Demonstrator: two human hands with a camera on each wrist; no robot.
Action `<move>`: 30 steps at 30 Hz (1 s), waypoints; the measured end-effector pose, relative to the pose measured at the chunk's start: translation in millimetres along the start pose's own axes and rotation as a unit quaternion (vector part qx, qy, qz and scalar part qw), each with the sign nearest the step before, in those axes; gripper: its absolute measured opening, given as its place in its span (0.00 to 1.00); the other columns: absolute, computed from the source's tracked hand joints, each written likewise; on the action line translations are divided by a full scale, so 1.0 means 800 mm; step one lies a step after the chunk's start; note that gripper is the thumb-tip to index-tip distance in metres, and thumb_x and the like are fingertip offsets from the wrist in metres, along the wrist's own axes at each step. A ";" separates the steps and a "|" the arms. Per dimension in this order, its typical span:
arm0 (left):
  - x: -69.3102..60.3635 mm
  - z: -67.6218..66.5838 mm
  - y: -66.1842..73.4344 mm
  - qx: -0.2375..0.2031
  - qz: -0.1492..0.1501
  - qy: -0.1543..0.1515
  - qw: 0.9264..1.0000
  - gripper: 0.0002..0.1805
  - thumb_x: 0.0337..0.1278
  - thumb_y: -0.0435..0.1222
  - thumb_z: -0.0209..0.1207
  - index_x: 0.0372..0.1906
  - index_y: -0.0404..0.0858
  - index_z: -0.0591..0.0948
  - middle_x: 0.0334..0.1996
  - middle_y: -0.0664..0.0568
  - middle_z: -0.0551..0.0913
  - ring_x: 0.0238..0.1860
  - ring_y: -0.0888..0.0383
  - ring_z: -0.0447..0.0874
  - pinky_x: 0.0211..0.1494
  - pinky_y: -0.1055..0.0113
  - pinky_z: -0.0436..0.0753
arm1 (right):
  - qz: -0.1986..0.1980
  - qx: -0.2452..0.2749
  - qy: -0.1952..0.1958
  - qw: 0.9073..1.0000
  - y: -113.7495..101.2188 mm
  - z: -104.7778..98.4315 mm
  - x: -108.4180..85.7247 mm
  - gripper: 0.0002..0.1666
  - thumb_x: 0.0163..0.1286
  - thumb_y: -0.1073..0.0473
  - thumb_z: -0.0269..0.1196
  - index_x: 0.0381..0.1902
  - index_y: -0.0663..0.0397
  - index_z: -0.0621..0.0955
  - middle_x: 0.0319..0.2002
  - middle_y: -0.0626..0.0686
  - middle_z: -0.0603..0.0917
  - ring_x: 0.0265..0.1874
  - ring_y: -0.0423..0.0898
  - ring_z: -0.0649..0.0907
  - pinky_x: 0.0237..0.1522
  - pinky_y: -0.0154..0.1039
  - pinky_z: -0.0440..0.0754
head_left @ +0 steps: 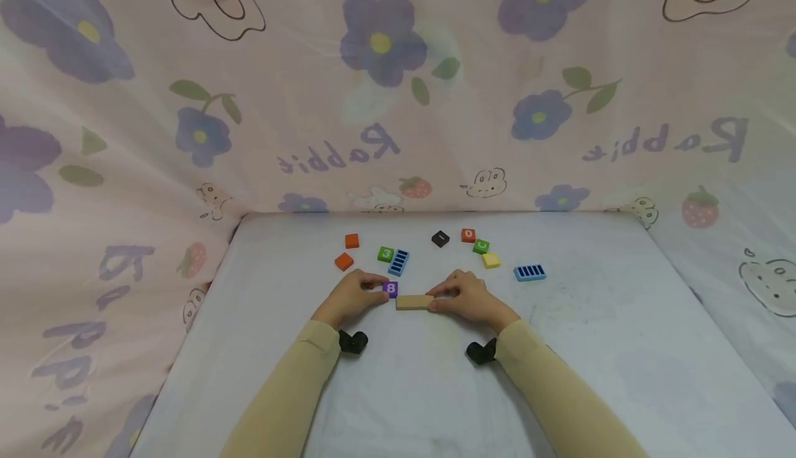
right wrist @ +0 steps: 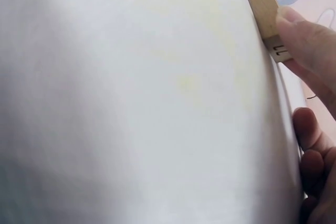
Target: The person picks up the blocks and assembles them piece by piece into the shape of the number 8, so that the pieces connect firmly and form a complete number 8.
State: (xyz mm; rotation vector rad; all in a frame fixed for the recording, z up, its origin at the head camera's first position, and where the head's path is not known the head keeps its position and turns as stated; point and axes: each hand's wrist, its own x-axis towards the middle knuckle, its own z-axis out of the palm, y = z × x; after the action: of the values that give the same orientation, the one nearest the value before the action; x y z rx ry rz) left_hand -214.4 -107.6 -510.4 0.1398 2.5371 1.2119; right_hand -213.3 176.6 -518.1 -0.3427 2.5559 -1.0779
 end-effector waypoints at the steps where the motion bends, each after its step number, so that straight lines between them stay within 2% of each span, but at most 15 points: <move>1: 0.000 0.000 0.000 0.001 0.000 0.001 1.000 0.18 0.53 0.47 0.68 0.52 0.56 0.84 0.46 0.56 0.76 0.51 0.53 0.73 0.60 0.51 0.70 | 0.002 0.000 0.001 1.000 0.000 0.000 0.000 0.14 0.54 0.37 0.71 0.40 0.22 0.86 0.41 0.43 0.75 0.45 0.47 0.67 0.51 0.49 0.56; 9: 0.002 -0.001 0.001 0.011 0.008 -0.005 1.000 0.19 0.54 0.48 0.68 0.53 0.56 0.83 0.49 0.55 0.76 0.54 0.52 0.73 0.61 0.50 0.68 | 0.016 0.004 0.007 1.000 0.003 0.000 0.002 0.17 0.52 0.33 0.70 0.40 0.23 0.85 0.42 0.42 0.75 0.47 0.47 0.66 0.52 0.50 0.56; 18: 0.004 0.004 -0.002 -0.006 0.005 -0.013 1.000 0.19 0.54 0.48 0.68 0.53 0.57 0.83 0.50 0.55 0.77 0.56 0.52 0.73 0.63 0.49 0.67 | 0.029 0.011 0.008 0.999 0.004 -0.001 -0.005 0.16 0.53 0.34 0.70 0.39 0.26 0.85 0.46 0.41 0.75 0.51 0.47 0.66 0.57 0.52 0.54; 24: -0.001 0.000 -0.004 0.008 0.006 -0.001 1.000 0.20 0.54 0.49 0.67 0.54 0.57 0.82 0.49 0.56 0.76 0.55 0.52 0.73 0.62 0.48 0.67 | 0.001 0.010 0.011 1.000 0.000 -0.001 -0.002 0.16 0.52 0.35 0.71 0.38 0.27 0.86 0.44 0.41 0.76 0.49 0.47 0.67 0.55 0.52 0.55; 30: -0.002 -0.004 -0.005 -0.011 0.018 -0.005 1.000 0.19 0.54 0.47 0.68 0.53 0.55 0.83 0.48 0.55 0.76 0.54 0.52 0.73 0.63 0.49 0.66 | 0.017 0.019 0.012 1.000 0.001 0.001 -0.001 0.16 0.50 0.32 0.71 0.37 0.24 0.85 0.45 0.39 0.76 0.52 0.46 0.66 0.58 0.51 0.54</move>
State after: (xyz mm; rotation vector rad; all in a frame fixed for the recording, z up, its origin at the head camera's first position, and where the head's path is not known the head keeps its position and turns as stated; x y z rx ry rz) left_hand -213.5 -113.0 -511.0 0.1867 2.5225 1.2493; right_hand -212.1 177.2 -519.2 -0.2775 2.5488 -1.1245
